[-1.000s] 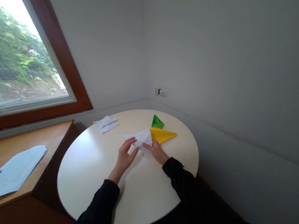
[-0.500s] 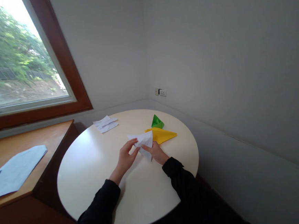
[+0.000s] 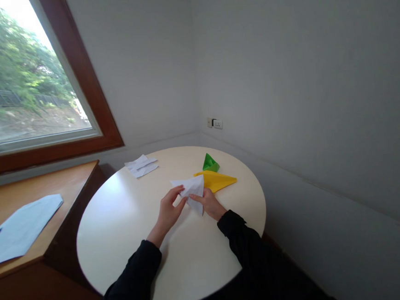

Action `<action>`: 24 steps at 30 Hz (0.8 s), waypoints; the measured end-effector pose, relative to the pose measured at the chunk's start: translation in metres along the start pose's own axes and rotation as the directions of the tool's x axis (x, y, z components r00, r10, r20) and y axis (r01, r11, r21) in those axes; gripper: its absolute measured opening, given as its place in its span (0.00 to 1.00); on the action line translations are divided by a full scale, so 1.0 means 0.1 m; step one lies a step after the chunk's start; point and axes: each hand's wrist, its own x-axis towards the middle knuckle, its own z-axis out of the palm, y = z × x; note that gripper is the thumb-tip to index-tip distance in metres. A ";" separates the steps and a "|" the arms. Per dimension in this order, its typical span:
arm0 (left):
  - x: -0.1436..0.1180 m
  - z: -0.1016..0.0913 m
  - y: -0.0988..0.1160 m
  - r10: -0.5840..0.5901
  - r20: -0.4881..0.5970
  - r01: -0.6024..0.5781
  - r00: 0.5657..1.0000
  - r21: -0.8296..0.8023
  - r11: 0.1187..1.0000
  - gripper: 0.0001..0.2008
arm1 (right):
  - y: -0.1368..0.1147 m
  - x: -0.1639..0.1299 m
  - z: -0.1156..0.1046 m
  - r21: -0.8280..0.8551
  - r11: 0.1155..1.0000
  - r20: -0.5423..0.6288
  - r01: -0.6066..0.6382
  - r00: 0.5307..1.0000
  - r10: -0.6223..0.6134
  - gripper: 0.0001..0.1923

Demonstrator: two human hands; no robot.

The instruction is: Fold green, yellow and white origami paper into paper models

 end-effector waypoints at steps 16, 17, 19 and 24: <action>-0.03 0.04 -0.01 0.078 0.003 -0.077 0.997 0.169 0.983 0.16 | 0.04 0.02 0.01 0.064 0.996 0.042 -0.057 0.998 0.054 0.18; -0.03 0.04 -0.02 0.083 -0.008 -0.080 0.997 0.181 0.980 0.16 | 0.05 0.02 0.01 0.075 0.995 0.052 -0.058 0.997 0.055 0.18; -0.02 0.03 -0.02 0.091 -0.033 -0.082 0.995 0.207 0.975 0.15 | 0.07 0.03 0.00 0.092 0.994 0.064 -0.063 0.996 0.057 0.18; 0.00 -0.01 -0.03 0.103 -0.103 -0.073 0.989 0.255 0.964 0.14 | 0.09 0.04 0.00 0.091 0.992 0.066 -0.085 0.995 0.079 0.18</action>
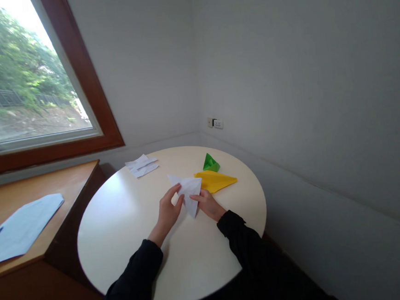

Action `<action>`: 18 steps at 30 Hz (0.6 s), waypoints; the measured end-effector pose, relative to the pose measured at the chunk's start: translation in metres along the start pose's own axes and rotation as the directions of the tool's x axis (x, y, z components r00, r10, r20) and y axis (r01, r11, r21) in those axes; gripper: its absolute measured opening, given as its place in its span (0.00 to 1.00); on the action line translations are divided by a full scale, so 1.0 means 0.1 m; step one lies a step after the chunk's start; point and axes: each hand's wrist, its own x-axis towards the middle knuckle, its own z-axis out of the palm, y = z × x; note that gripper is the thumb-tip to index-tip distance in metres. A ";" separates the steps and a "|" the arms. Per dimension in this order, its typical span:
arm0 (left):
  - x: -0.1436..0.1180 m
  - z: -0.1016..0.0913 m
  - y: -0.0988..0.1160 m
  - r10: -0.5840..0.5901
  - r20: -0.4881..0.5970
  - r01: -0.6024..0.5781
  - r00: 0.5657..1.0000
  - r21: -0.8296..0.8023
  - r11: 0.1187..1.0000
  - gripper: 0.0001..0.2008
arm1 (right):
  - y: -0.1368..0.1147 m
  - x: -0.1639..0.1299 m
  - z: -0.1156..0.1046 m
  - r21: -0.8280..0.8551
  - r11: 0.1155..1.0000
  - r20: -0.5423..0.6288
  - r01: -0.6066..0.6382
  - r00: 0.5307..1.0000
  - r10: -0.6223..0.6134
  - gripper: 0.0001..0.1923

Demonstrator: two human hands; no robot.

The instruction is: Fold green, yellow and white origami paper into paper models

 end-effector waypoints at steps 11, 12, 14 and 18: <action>0.01 -0.01 0.00 -0.034 -0.012 0.034 0.999 -0.022 0.999 0.16 | -0.01 -0.02 0.00 -0.108 0.994 0.042 0.023 0.999 -0.019 0.15; 0.00 0.00 0.00 -0.045 0.001 0.045 0.999 -0.029 0.999 0.17 | 0.00 -0.02 -0.01 -0.117 0.993 0.042 0.026 0.999 -0.021 0.15; 0.00 0.01 0.00 -0.065 0.027 0.066 0.998 -0.038 0.997 0.17 | 0.01 -0.02 -0.02 -0.131 0.991 0.039 0.020 0.999 -0.015 0.15; -0.01 0.02 0.01 -0.078 0.047 0.080 0.996 -0.054 0.995 0.16 | 0.01 -0.02 -0.02 -0.127 0.992 0.037 0.010 0.999 -0.005 0.15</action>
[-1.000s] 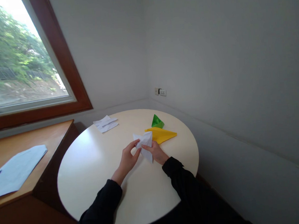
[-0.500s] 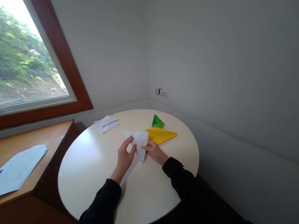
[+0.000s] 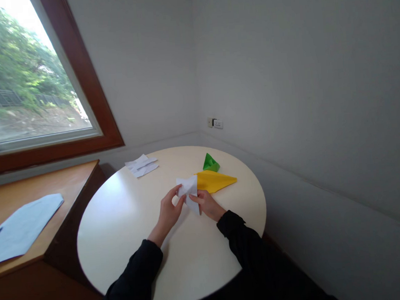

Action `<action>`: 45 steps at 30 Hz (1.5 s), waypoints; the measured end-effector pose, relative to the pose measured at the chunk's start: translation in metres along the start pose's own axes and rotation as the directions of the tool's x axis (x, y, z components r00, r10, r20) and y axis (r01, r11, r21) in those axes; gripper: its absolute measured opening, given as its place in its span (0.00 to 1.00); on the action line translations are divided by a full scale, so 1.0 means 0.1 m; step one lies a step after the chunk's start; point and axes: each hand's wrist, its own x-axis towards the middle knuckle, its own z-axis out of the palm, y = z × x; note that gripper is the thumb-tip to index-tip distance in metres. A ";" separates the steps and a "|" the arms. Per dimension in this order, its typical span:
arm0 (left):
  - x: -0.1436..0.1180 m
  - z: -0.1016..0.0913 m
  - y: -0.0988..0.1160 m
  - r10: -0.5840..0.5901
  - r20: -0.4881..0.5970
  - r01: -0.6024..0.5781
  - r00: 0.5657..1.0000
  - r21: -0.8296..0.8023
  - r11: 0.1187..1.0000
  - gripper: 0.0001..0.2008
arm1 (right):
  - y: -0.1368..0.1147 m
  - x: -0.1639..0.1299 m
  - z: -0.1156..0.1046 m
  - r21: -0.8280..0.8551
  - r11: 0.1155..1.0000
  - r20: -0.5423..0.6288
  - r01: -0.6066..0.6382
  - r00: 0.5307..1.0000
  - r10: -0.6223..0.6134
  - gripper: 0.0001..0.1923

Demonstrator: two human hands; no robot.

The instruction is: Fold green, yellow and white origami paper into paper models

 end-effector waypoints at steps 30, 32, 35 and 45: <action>0.02 -0.03 -0.08 0.127 -0.040 -0.118 0.991 0.171 0.978 0.09 | -0.10 -0.01 0.03 -0.182 0.960 -0.193 0.212 0.950 -0.246 0.11; 0.02 -0.03 -0.10 0.140 -0.042 -0.129 0.989 0.202 0.971 0.09 | -0.11 -0.01 0.02 -0.187 0.958 -0.200 0.216 0.947 -0.253 0.10; 0.02 -0.02 -0.11 0.151 -0.042 -0.137 0.988 0.235 0.962 0.09 | -0.11 -0.01 0.02 -0.189 0.956 -0.211 0.222 0.942 -0.261 0.09; 0.05 -0.05 -0.13 0.116 -0.076 -0.097 0.990 0.222 0.970 0.08 | 0.00 0.07 -0.08 -0.149 0.963 -0.337 0.223 0.904 -0.262 0.09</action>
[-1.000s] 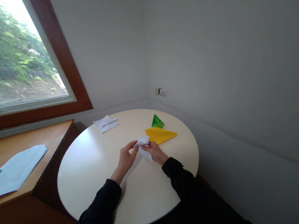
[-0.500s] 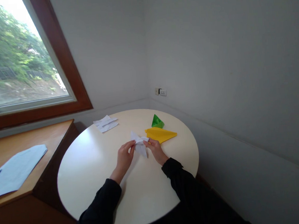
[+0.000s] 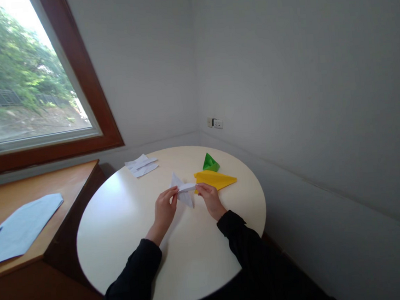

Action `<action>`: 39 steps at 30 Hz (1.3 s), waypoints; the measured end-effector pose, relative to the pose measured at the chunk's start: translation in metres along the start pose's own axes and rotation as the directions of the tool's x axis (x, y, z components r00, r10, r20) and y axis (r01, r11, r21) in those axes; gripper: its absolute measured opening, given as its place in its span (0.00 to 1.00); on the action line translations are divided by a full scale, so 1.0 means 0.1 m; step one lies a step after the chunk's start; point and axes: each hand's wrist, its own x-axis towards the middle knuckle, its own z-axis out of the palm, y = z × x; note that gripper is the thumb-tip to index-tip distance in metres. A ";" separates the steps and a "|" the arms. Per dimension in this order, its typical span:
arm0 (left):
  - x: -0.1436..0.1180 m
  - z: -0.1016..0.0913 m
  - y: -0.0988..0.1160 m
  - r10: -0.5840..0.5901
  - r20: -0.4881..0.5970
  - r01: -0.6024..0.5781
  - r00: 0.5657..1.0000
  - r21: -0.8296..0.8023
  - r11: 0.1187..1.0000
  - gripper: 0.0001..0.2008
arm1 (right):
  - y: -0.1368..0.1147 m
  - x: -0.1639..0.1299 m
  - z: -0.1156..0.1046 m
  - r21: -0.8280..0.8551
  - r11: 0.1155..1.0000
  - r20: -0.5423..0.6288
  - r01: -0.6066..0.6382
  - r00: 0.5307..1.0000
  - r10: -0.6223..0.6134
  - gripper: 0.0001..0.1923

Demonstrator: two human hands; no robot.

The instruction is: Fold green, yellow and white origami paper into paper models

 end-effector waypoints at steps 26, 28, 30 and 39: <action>0.08 -0.04 -0.03 -0.587 0.052 0.530 0.808 -0.497 0.687 0.12 | -0.04 -0.14 0.04 -0.391 0.865 0.289 0.315 0.934 -0.209 0.21; 0.09 -0.05 -0.01 -0.584 0.055 0.532 0.810 -0.490 0.691 0.13 | -0.03 -0.14 0.04 -0.388 0.864 0.290 0.321 0.932 -0.216 0.19; 0.09 -0.06 0.00 -0.582 0.056 0.532 0.812 -0.483 0.696 0.13 | -0.03 -0.14 0.05 -0.392 0.858 0.288 0.333 0.930 -0.230 0.17; 0.08 -0.05 -0.04 -0.586 0.013 0.524 0.810 -0.466 0.713 0.12 | -0.05 -0.14 0.05 -0.416 0.856 0.209 0.306 0.949 -0.237 0.11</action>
